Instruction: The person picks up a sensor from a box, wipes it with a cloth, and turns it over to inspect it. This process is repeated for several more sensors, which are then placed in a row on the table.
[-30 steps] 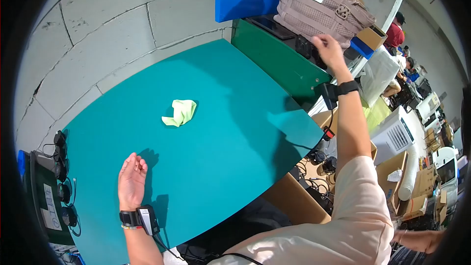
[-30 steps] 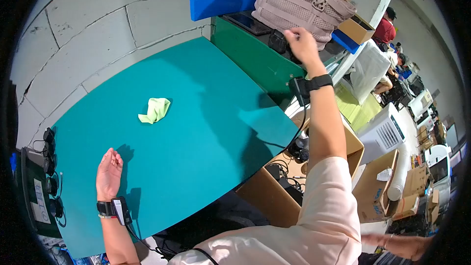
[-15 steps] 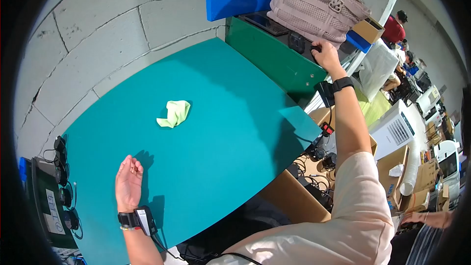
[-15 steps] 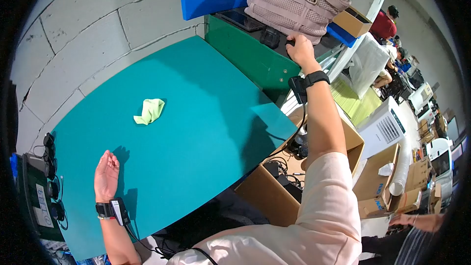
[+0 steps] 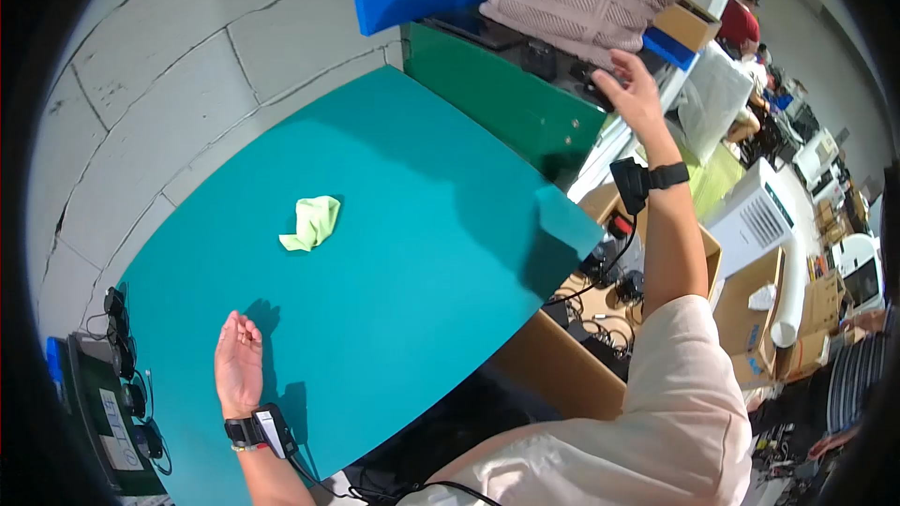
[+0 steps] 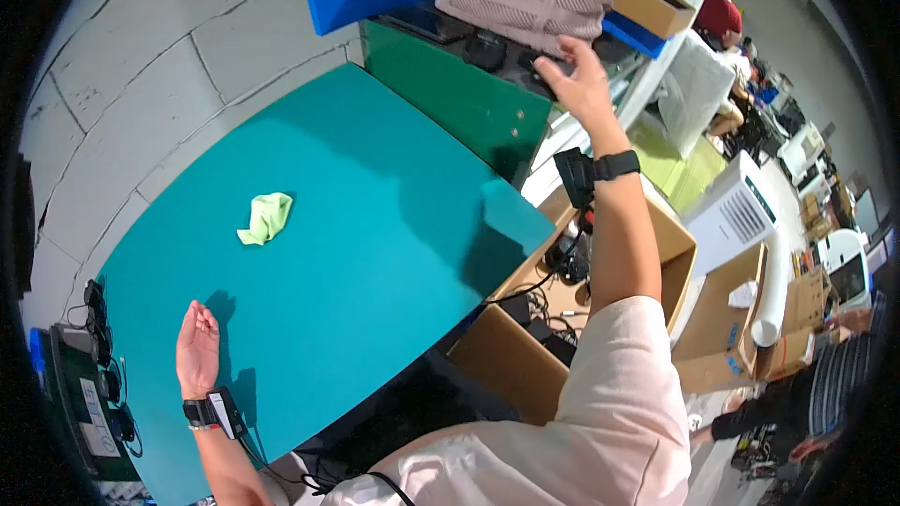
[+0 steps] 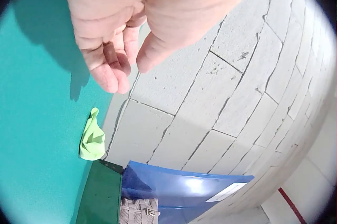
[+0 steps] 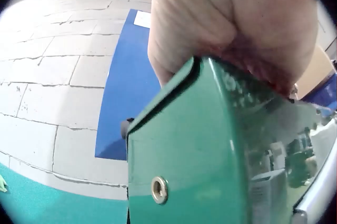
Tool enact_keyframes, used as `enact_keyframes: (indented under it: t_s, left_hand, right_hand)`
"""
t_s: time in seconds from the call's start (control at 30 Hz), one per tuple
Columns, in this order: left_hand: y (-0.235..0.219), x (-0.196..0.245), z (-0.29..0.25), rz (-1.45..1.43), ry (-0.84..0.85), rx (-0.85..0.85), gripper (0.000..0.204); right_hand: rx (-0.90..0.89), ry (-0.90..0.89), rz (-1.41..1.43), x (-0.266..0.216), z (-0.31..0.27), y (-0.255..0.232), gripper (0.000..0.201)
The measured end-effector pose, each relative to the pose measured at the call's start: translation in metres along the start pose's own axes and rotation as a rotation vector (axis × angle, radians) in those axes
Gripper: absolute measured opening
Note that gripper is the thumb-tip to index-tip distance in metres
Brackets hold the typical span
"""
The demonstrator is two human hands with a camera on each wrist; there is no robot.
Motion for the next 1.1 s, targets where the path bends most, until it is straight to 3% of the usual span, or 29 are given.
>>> enact_keyframes:
  t_s: [0.1, 0.17, 0.2, 0.27, 0.3, 0.37, 0.4, 0.47, 0.5, 0.57, 0.63, 0.7, 0.73, 0.77, 0.83, 0.9, 0.93, 0.97, 1.0, 1.03, 1.07, 1.1]
  left_hand:
    - [-0.006, -0.002, 0.0, 0.007, -0.049, 0.012, 0.022]
    - [-0.008, -0.001, 0.004, -0.041, -0.023, 0.021, 0.022]
    - [-0.009, -0.002, 0.005, -0.093, -0.053, -0.002, 0.023]
    - [-0.014, -0.003, 0.007, -0.097, -0.077, 0.001, 0.023]
    - [-0.016, -0.003, 0.009, -0.125, -0.07, 0.007, 0.023]
    - [-0.019, -0.002, 0.012, -0.108, -0.074, -0.005, 0.023]
    - [-0.022, -0.001, 0.012, -0.102, -0.066, -0.009, 0.024]
    - [-0.033, -0.001, 0.018, -0.073, -0.057, 0.005, 0.026]
    - [-0.032, -0.002, 0.016, -0.055, -0.078, 0.007, 0.026]
    - [-0.033, 0.001, 0.016, -0.092, -0.069, 0.075, 0.027]
    - [-0.042, 0.004, 0.021, -0.106, -0.103, 0.014, 0.028]
    - [-0.045, 0.003, 0.022, -0.138, -0.124, -0.083, 0.029]
    - [-0.049, 0.004, 0.023, -0.129, -0.111, -0.086, 0.029]
    - [-0.05, 0.005, 0.023, -0.141, -0.11, -0.086, 0.029]
    - [-0.061, 0.01, 0.024, -0.024, -0.041, -0.004, 0.03]
    - [-0.073, 0.012, 0.026, -0.101, -0.055, -0.06, 0.033]
    - [-0.078, 0.015, 0.025, -0.051, -0.034, -0.011, 0.036]
    - [-0.077, 0.014, 0.022, -0.012, -0.006, 0.041, 0.038]
    - [-0.075, 0.015, 0.018, 0.093, 0.042, 0.175, 0.041]
    - [-0.075, 0.015, 0.016, 0.142, 0.073, 0.235, 0.042]
    - [-0.089, 0.017, 0.02, 0.08, 0.042, 0.121, 0.042]
    - [-0.102, 0.016, 0.021, 0.027, 0.02, 0.005, 0.042]
  right_hand:
    - [0.09, 0.116, 0.11, 0.035, -0.035, -0.043, 0.035]
    - [-0.024, 0.298, 0.059, 0.106, -0.059, -0.059, 0.029]
    - [-0.096, 0.462, 0.087, 0.131, -0.085, -0.062, 0.028]
    - [-0.337, 0.79, -0.135, 0.229, -0.139, -0.069, 0.024]
    - [-0.369, 0.49, -0.39, 0.283, -0.169, -0.073, 0.018]
    - [-0.824, 0.408, -0.477, 0.329, -0.248, -0.075, 0.019]
    - [-0.808, 0.923, -0.476, 0.335, -0.288, -0.082, 0.027]
    - [-0.882, 1.121, -0.624, 0.385, -0.352, -0.094, 0.037]
    - [-0.869, 1.208, -0.667, 0.397, -0.376, -0.1, 0.031]
    - [-0.902, 1.222, -0.55, 0.396, -0.402, -0.102, 0.035]
    - [-0.855, 1.425, -0.33, 0.392, -0.417, -0.098, 0.041]
    - [-0.808, 1.357, -0.309, 0.381, -0.403, -0.1, 0.044]
    - [-0.751, 1.248, -0.39, 0.403, -0.4, -0.104, 0.048]
    - [-0.782, 1.261, -0.405, 0.412, -0.391, -0.107, 0.047]
    - [-0.638, 1.189, -0.421, 0.442, -0.376, -0.112, 0.042]
    - [-0.42, 1.213, -0.437, 0.478, -0.368, -0.114, 0.034]
    - [-0.341, 1.033, -0.58, 0.51, -0.366, -0.112, 0.027]
    - [-0.329, 1.088, -0.518, 0.528, -0.367, -0.107, 0.023]
    - [-0.295, 0.911, -0.637, 0.53, -0.359, -0.102, 0.027]
    - [-0.265, 0.951, -0.713, 0.516, -0.351, -0.097, 0.041]
    - [-0.38, 1.106, -0.679, 0.48, -0.332, -0.088, 0.065]
    - [-0.276, 1.034, -0.654, 0.507, -0.344, -0.081, 0.082]
Point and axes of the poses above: each hand's wrist, its own z-axis towards the middle knuckle, its own y-axis out of the palm, x = y × z, the point moved 6 cm from there along z, towards the middle knuckle, and after that the axes turned 13 degrees about y, right-handed, at the moved point
